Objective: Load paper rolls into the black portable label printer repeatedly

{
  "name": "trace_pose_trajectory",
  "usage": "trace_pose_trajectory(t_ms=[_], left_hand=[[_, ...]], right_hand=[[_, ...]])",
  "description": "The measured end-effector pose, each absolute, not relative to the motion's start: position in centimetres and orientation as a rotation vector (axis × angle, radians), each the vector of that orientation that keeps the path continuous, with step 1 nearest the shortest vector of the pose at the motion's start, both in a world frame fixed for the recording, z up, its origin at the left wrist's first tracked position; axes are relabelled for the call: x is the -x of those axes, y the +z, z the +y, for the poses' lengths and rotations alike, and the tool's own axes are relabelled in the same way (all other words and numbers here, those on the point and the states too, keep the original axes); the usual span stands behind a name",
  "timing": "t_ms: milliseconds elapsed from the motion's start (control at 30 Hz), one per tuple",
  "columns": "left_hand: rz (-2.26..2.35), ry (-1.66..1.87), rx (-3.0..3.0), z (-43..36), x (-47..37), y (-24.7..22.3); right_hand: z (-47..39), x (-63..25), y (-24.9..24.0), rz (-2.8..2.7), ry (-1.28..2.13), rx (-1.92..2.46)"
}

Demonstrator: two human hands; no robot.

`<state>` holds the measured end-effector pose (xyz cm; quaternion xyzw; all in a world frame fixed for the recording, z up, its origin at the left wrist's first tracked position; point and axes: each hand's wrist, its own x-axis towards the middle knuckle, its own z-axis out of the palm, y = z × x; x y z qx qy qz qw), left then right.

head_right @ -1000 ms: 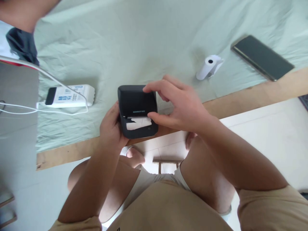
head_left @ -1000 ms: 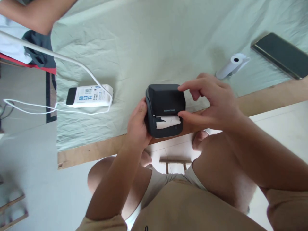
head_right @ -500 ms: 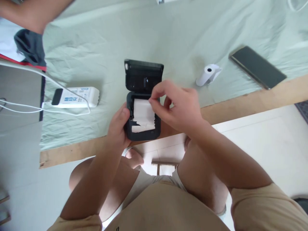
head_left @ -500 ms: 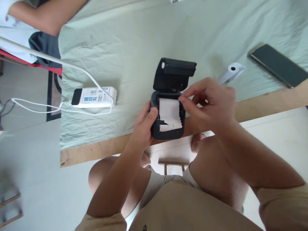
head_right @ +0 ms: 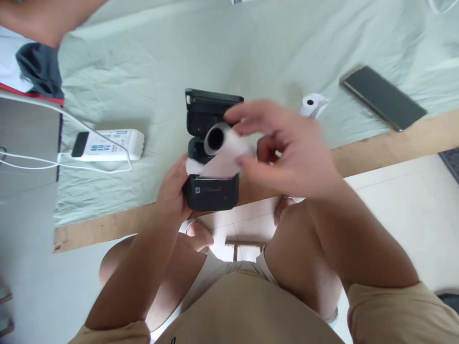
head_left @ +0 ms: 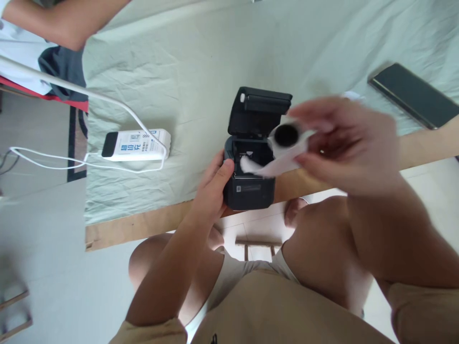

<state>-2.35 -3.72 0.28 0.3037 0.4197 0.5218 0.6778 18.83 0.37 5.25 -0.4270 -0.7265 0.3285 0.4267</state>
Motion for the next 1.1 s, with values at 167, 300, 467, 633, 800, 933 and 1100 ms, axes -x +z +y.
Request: trace_pose_trajectory(t_ms=[167, 300, 467, 633, 800, 933, 1100], left_hand=[[0.936, 1.200, -0.685, -3.3, 2.3, -0.1], [0.923, 1.211, -0.684, -3.3, 2.2, 0.0], [0.908, 1.217, -0.675, -3.6, 2.2, 0.0], [0.912, 1.207, -0.696, -3.6, 2.2, -0.1], [0.930, 1.191, -0.679, -3.6, 2.3, 0.0], [0.937, 1.184, -0.683, -3.7, 2.4, -0.1], [0.906, 1.188, -0.683, -3.7, 2.4, -0.2]], right_hand=[[2.8, -21.1, 2.1, -1.426, 0.926, 1.153], [3.1, -21.0, 0.8, -1.596, 0.740, 1.387], [3.1, -20.9, 0.5, -1.745, 0.498, 1.376], [3.9, -21.1, -1.0, -1.838, 0.496, 1.485], [2.7, -22.4, 1.2, -1.882, 0.234, 1.333], [2.9, -25.5, 2.6, -1.777, -0.147, 1.304], [5.7, -29.0, 0.0, -1.942, 0.118, 1.581]])
